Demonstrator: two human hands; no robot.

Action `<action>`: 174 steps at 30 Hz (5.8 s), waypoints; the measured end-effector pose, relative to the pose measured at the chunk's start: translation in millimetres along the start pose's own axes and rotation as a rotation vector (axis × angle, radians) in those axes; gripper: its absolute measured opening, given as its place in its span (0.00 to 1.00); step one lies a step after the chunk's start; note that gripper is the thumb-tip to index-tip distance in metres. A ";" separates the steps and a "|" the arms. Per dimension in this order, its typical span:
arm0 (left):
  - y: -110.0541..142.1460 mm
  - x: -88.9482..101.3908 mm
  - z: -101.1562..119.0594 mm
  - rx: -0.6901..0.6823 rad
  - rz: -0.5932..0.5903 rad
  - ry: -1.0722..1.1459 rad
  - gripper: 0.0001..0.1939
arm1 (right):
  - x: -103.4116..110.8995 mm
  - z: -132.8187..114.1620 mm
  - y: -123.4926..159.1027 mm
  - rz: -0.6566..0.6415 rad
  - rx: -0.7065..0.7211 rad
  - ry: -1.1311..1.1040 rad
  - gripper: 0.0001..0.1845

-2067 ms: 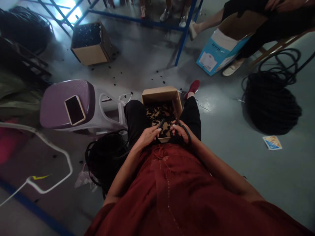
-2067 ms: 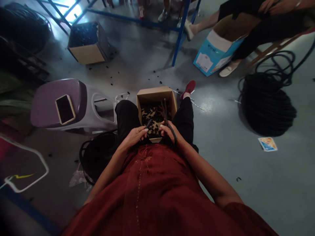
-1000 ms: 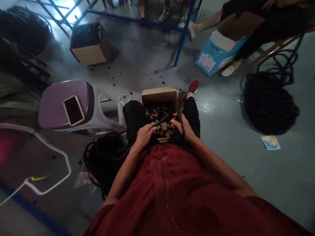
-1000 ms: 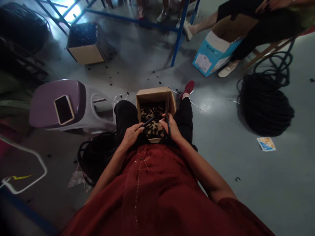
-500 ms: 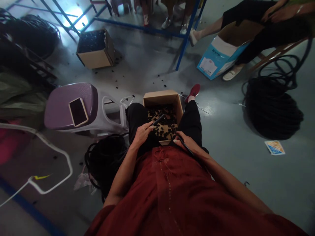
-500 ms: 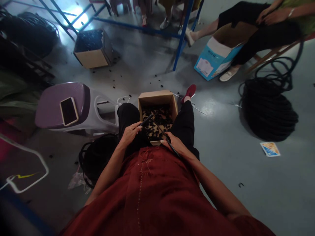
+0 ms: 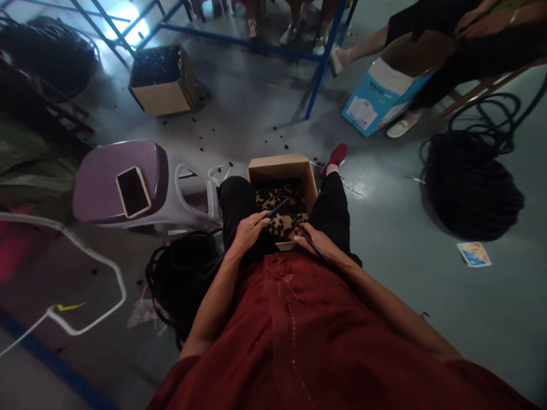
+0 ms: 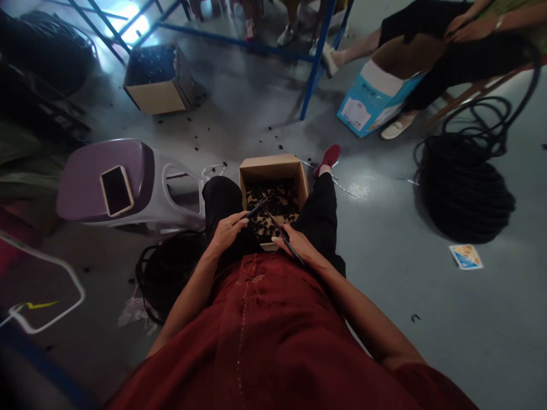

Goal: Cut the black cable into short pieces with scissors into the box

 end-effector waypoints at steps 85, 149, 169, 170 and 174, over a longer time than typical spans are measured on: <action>-5.7 -24.9 8.0 0.181 -0.320 0.087 0.17 | -9.0 18.3 -3.7 -0.020 -0.001 0.278 0.14; -17.5 -6.1 11.7 0.244 -0.483 0.323 0.20 | -4.3 6.6 0.4 0.092 0.059 0.249 0.14; -5.2 -33.6 22.1 -0.067 0.168 -0.178 0.13 | -2.1 -1.6 -4.0 0.022 -0.018 0.033 0.19; -3.6 -35.4 22.2 -0.070 0.183 -0.167 0.13 | -1.2 -3.3 -4.4 0.027 -0.010 0.025 0.19; -1.0 -37.1 22.0 -0.068 0.201 -0.118 0.13 | 1.1 -4.4 -4.8 0.047 -0.003 0.066 0.18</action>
Point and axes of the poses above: each hand's wrist, its own y-axis away from the middle knuckle, its own x-axis out of the back of the hand, z = x × y, the point moved 1 cm from there along -y, towards the middle knuckle, and after that the axes turned 6 degrees about y, right-handed, at the moved point
